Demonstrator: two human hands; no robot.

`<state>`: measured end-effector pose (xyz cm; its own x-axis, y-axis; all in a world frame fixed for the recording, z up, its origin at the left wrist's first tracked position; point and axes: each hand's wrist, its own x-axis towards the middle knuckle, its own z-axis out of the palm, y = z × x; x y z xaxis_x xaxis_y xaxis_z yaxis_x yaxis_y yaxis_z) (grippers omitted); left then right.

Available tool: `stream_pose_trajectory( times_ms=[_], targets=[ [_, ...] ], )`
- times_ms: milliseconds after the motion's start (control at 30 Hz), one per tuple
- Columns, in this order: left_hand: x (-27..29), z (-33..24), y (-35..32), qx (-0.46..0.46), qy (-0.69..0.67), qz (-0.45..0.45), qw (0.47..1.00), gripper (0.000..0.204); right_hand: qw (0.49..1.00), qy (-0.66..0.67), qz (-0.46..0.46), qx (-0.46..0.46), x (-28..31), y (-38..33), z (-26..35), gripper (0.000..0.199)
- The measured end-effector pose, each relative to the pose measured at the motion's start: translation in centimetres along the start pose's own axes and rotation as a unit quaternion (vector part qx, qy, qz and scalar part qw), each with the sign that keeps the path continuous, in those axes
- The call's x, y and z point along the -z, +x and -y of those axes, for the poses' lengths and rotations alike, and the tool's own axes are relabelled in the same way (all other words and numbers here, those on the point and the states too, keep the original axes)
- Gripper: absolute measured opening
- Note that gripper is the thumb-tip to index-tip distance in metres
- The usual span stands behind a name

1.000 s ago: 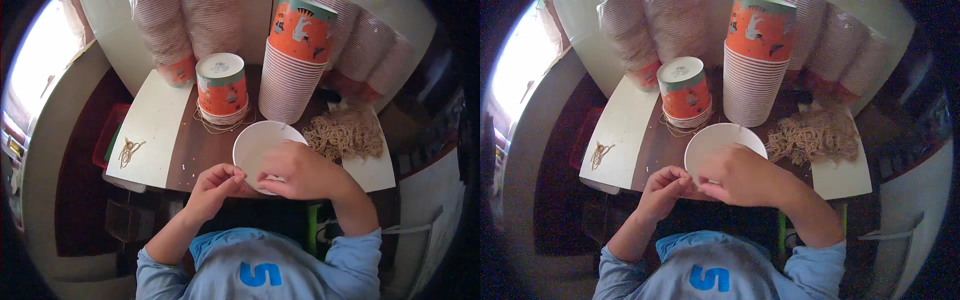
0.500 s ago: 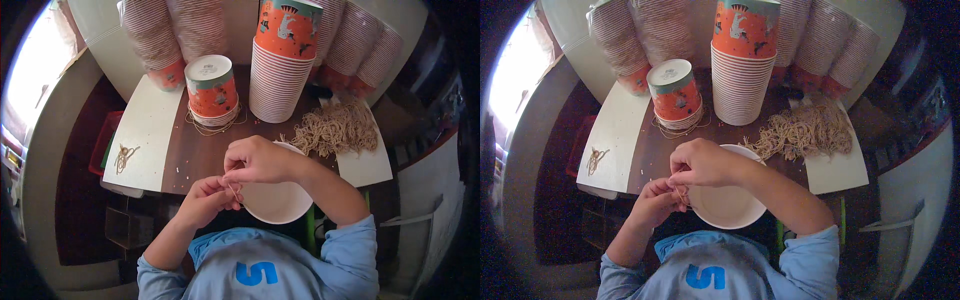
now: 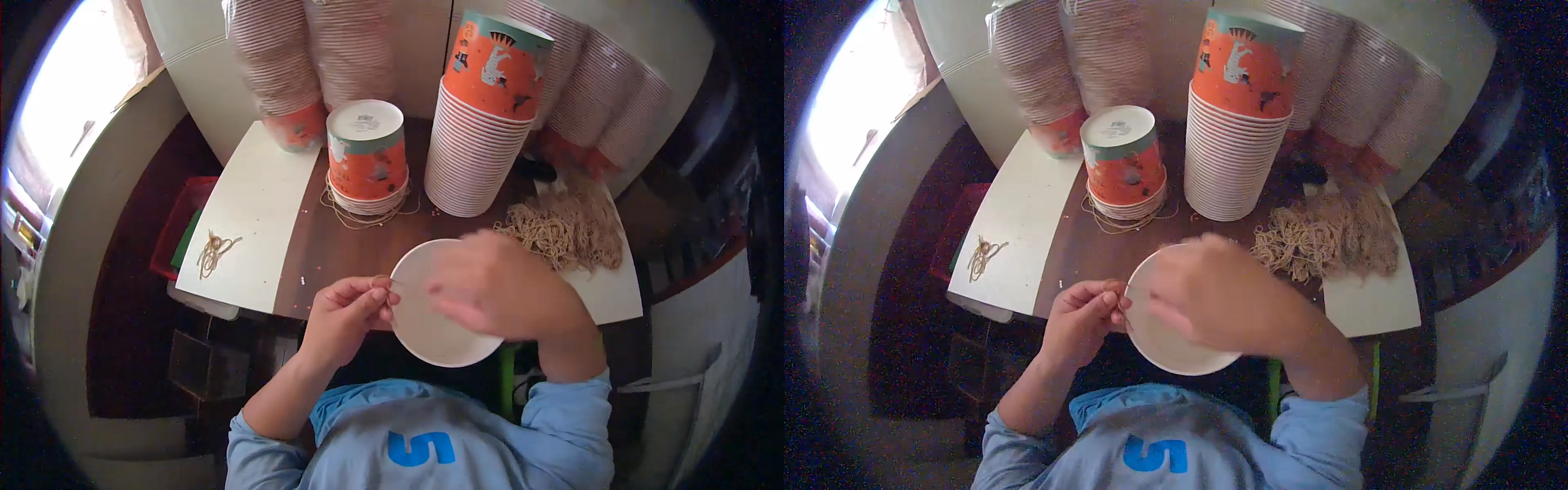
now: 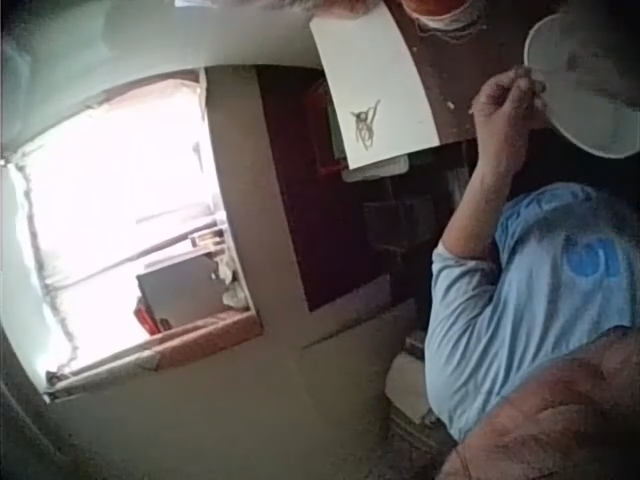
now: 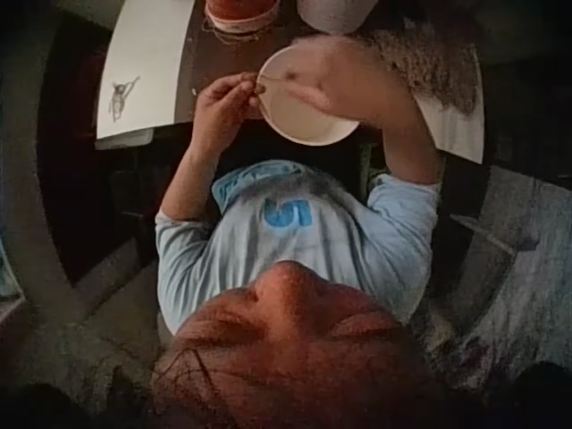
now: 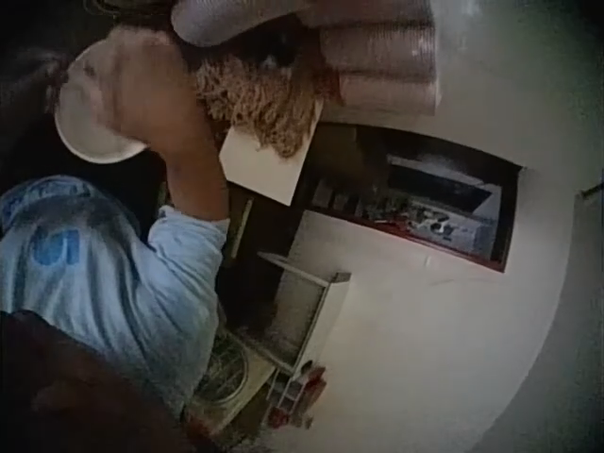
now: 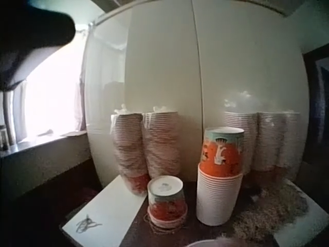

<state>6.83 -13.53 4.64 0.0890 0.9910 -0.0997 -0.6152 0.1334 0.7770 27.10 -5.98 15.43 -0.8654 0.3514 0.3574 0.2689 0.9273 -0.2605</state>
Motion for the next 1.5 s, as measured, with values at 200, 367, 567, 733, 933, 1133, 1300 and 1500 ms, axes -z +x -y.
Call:
stream_pose_trajectory(
  times_ms=[200,367,567,733,933,1133,1300,1500],
  targets=[
    [-0.1,0.0,0.3,-0.036,-0.025,-0.023,0.999,0.016,0.981,-0.11,0.149,-0.049,-4.1,-4.9,3.9,0.029],
    [0.1,-0.4,0.6,-0.042,0.011,-0.033,0.998,0.017,0.964,-0.169,0.176,-0.103,-5.1,-5.5,0.8,0.025],
    [0.1,-0.5,1.3,-0.044,0.055,-0.05,0.996,0.019,0.993,0.071,0.022,-0.093,-5.3,-3.7,-1.6,0.03],
    [-0.4,-0.7,1.1,-0.059,0.088,0.003,0.994,0.019,0.963,0.195,-0.04,-0.184,-7.7,0.2,-1.3,0.025],
    [0.1,-1.0,1.0,-0.083,0.045,-0.01,0.995,0.029,0.875,0.415,-0.051,-0.246,-8.1,0.7,-2.2,0.013],
    [0.9,-1.0,0.5,-0.042,0.031,-0.019,0.998,0.033,0.739,0.599,-0.059,-0.303,-6.8,0.2,-2.8,0.009],
    [-0.1,-2.2,0.4,-0.004,0.1,-0.014,0.995,0.035,0.836,0.51,-0.065,-0.192,-6.1,0.7,-1.8,0.007],
    [-1.1,-2.0,0.3,-0.04,0.169,0.019,0.985,0.034,0.956,0.289,-0.048,-0.016,-5.9,3.4,-1.3,0.009]
  ],
)
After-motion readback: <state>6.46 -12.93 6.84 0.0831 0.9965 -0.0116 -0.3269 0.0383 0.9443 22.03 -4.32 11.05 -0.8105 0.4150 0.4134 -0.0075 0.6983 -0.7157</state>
